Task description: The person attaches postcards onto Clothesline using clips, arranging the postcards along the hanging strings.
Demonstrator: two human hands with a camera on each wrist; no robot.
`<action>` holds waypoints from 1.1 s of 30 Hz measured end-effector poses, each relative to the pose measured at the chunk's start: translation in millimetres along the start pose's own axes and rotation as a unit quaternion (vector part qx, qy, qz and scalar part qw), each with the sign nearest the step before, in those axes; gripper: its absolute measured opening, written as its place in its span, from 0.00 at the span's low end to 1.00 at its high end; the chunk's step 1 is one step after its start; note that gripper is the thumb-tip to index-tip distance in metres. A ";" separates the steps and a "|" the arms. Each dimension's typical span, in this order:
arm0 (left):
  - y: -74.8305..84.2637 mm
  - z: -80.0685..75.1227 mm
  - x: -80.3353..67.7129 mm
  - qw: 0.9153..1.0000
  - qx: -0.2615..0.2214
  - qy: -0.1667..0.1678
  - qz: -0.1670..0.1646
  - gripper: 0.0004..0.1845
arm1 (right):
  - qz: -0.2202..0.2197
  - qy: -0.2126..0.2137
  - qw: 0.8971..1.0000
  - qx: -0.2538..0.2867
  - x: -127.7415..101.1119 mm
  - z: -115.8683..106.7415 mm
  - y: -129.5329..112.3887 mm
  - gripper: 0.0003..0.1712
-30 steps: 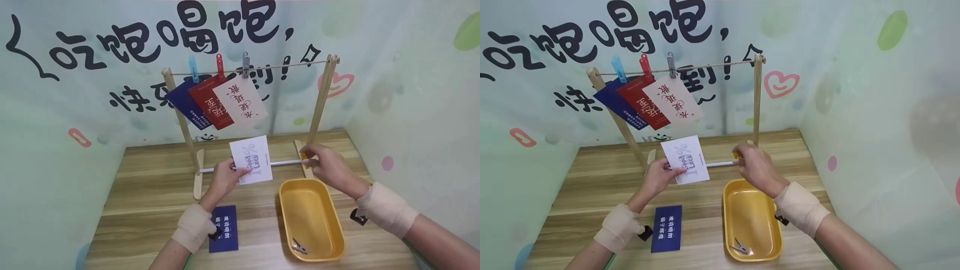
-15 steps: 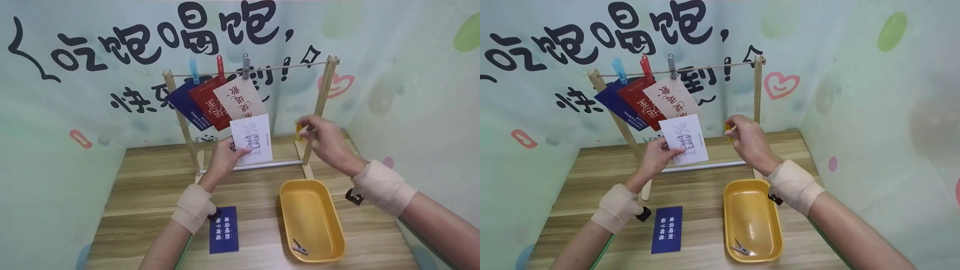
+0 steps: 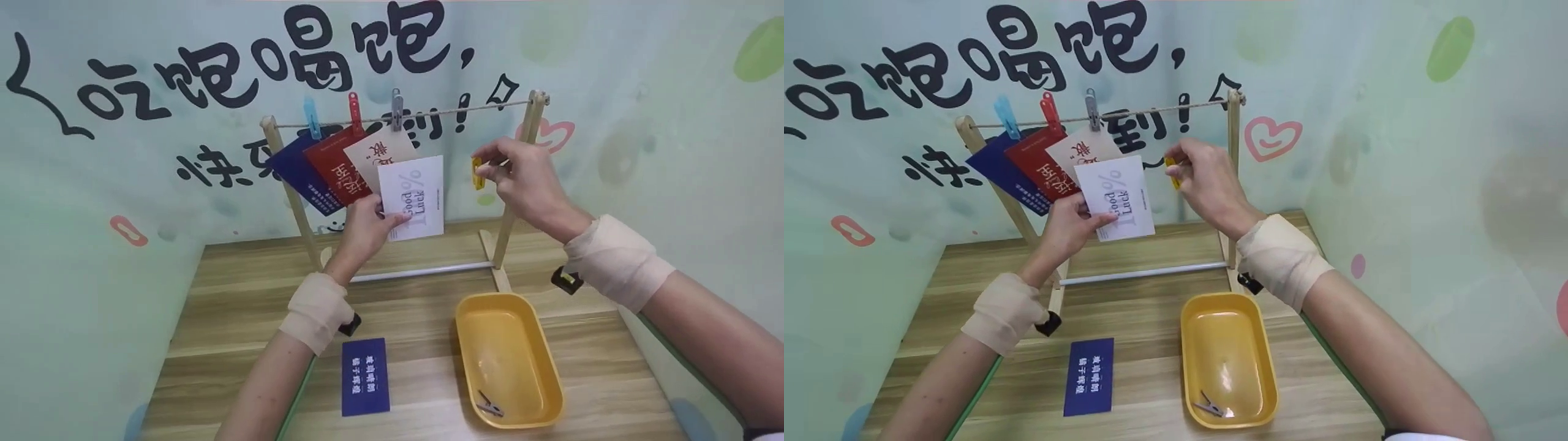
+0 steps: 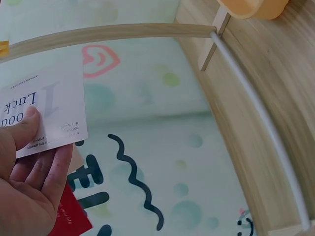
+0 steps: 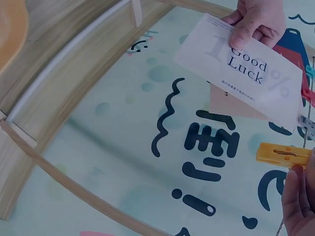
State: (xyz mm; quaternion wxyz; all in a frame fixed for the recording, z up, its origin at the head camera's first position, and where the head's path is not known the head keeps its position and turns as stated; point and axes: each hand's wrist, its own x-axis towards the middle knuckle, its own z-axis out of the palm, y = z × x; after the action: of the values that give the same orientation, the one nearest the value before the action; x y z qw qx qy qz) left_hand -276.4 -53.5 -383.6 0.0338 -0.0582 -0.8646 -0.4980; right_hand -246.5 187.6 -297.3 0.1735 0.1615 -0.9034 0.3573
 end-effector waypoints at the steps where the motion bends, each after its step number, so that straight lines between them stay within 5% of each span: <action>1: 2.3 -0.9 1.9 1.000 0.005 0.000 -0.001 0.19 | 0.007 -0.001 1.000 0.004 2.0 -0.7 -0.4 0.10; 11: 17.8 -5.8 14.3 1.000 0.000 0.000 0.002 0.21 | 0.037 0.029 0.996 0.073 33.9 -8.8 -17.0 0.09; 20: 27.2 3.3 26.7 0.999 -0.041 0.008 0.012 0.22 | 0.079 0.059 0.982 0.163 67.9 -18.0 -40.0 0.10; 29: 19.8 10.7 31.0 0.998 -0.061 0.008 0.007 0.21 | 0.151 0.073 0.984 0.066 85.2 -16.0 -49.1 0.08; 33: 17.7 10.4 30.8 0.998 -0.062 0.019 0.009 0.19 | 0.161 0.082 0.981 0.068 89.9 -13.5 -48.2 0.09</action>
State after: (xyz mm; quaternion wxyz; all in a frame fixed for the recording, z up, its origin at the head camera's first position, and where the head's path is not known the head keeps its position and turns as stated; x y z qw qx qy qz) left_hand -304.6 -33.6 -370.0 0.0512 -0.0585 -0.8304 -0.5517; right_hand -303.6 148.6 -221.1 0.1757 -0.0045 -0.8738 0.4534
